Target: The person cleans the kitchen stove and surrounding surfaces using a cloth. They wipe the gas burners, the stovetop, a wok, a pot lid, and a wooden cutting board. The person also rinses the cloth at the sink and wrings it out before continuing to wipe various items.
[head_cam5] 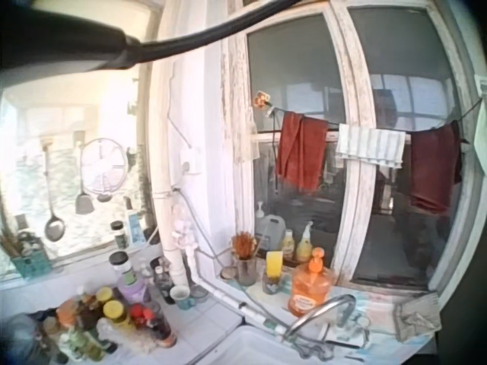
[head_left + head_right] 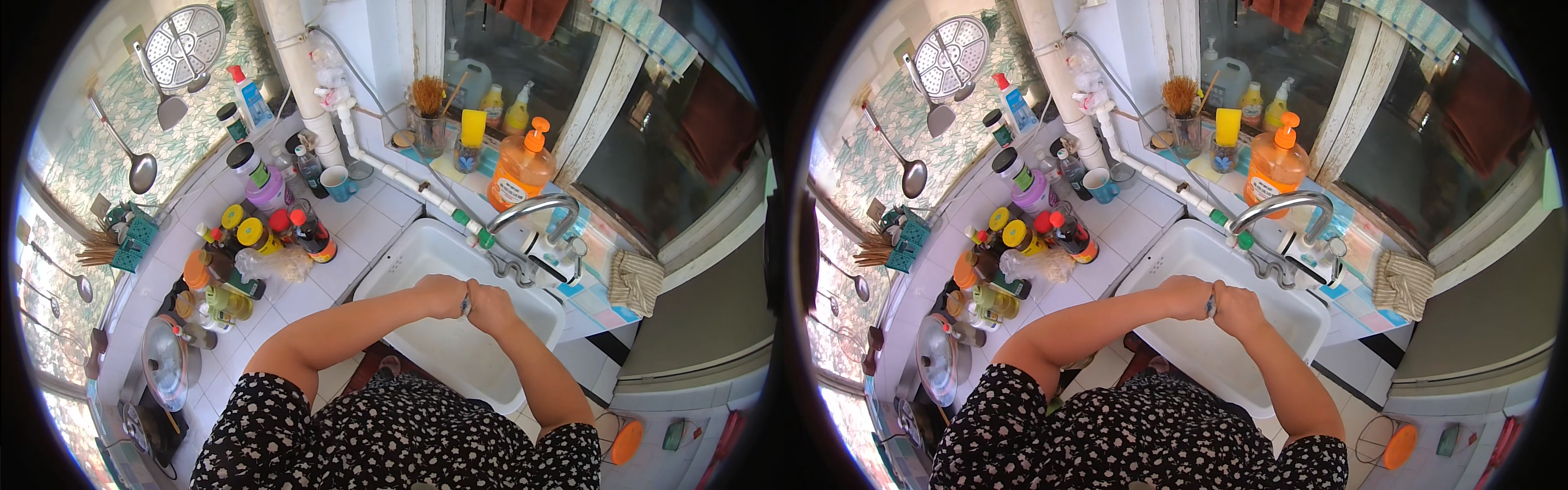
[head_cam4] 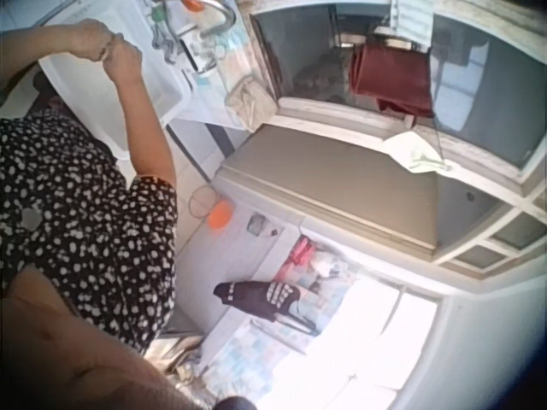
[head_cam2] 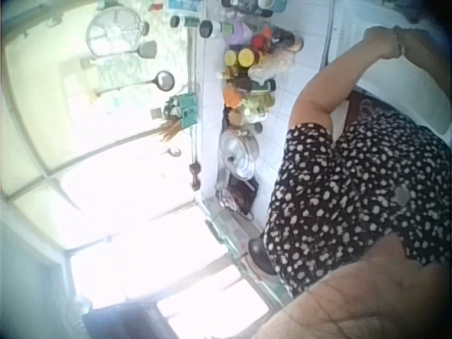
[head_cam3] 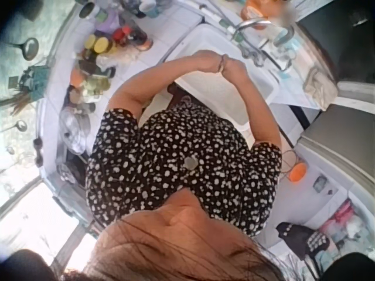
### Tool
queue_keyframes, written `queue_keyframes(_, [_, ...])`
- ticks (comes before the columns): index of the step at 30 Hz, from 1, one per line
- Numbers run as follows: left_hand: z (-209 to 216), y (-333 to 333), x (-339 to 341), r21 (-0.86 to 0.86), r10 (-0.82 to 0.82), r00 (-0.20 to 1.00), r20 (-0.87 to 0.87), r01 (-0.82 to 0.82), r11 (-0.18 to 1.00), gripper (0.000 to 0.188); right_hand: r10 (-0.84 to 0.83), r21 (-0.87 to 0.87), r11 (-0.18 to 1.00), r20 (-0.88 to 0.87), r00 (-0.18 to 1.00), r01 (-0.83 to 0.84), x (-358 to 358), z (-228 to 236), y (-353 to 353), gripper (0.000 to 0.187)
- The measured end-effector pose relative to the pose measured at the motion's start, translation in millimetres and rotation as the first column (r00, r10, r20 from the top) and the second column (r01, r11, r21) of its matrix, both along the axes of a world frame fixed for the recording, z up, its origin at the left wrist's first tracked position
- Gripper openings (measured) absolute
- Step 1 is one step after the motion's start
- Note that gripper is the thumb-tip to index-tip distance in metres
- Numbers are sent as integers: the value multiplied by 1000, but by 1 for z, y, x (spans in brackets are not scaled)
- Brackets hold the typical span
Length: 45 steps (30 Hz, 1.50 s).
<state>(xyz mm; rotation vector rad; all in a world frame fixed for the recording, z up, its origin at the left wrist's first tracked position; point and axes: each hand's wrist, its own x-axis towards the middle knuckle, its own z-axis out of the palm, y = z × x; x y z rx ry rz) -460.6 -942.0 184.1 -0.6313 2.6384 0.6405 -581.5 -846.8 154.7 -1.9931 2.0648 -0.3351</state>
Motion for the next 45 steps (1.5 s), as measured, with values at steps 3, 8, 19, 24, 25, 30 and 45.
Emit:
queue_keyframes(3, [-3,2,2,-182,-59,991,-121,36,983,14,-123,-21,991,186,975,129,0,-28,-3,26])
queue_keyframes(8, [-36,-11,3,-303,-342,922,-185,277,912,15,-381,452,892,726,573,21,-7,-61,-5,30])
queue_keyframes(19, [-50,-36,-3,457,138,985,101,-169,873,13,126,-499,852,-97,987,-158,-1,-4,38,61])
queue_keyframes(24, [-22,-13,-9,802,-81,935,346,-249,543,32,237,-458,821,-271,933,-342,-6,-3,38,54])
queue_keyframes(25, [-23,-11,-10,819,-115,925,362,-257,512,34,201,-413,857,-286,937,-309,-6,-3,39,48])
queue_keyframes(30, [-26,-7,-9,786,-85,931,356,-249,566,28,174,-257,928,-336,925,-268,-5,-5,38,24])
queue_keyframes(45, [-57,-10,-3,-290,-304,937,-169,248,924,15,-296,112,955,260,919,276,14,-63,6,18])
